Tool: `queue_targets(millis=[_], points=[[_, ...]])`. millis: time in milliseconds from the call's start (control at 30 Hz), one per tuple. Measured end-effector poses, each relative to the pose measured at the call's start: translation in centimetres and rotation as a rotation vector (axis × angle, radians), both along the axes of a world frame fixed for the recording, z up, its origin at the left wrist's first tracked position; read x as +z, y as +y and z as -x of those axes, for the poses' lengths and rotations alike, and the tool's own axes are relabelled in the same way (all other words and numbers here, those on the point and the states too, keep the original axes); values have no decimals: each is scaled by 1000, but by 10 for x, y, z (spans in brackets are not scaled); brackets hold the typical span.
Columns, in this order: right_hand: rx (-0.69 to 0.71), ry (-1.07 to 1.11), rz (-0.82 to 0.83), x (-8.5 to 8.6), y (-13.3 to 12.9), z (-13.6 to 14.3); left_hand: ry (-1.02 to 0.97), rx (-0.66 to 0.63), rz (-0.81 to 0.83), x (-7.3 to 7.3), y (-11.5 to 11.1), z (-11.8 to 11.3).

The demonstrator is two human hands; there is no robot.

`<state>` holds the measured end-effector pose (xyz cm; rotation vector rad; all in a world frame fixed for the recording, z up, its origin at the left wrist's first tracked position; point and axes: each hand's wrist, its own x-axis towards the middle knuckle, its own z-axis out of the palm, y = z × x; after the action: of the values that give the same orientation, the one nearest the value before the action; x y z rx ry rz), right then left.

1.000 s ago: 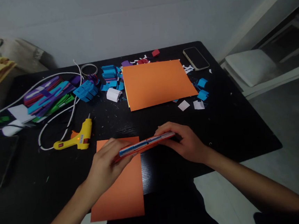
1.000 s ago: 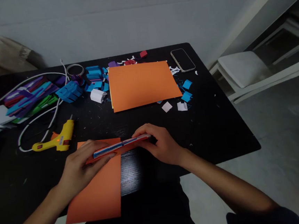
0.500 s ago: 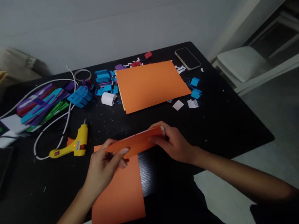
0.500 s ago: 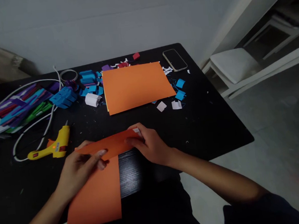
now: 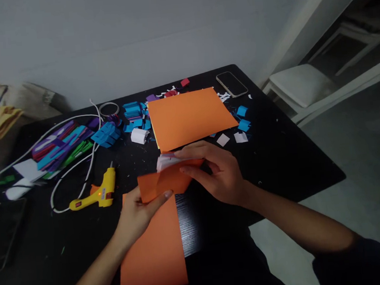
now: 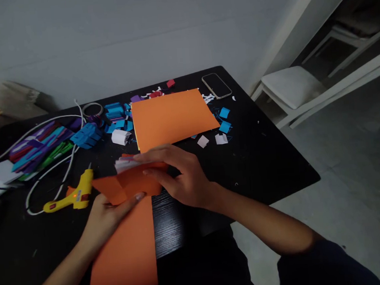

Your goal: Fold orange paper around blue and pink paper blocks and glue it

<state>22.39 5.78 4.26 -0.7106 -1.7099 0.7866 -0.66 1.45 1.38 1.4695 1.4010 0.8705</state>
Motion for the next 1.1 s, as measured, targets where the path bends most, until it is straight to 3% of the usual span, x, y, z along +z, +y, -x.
queue_targets(millis=[100, 200, 267, 400, 533, 700, 833, 1100], points=[[115, -23, -111, 13, 4, -6, 76, -80, -179, 3, 9, 0], [176, -46, -99, 15, 3, -9, 100, -155, -349, 8, 13, -3], [167, -14, -8, 11, 0, -9, 102, -182, -416, 9, 11, -7], [182, 167, 325, -6, -6, -4, 71, -208, -445, 3, 5, -15], [176, 149, 474, -19, -9, 1, 73, -215, -454, -1, 1, -17], [138, 150, 444, -19, -13, 7, 205, -46, -483, 7, -9, -22], [155, 190, 414, -18, -18, 11, 166, 122, -465, 9, -23, -30], [86, 139, 381, -21, -22, 14, 89, 121, -487, 13, -33, -36]])
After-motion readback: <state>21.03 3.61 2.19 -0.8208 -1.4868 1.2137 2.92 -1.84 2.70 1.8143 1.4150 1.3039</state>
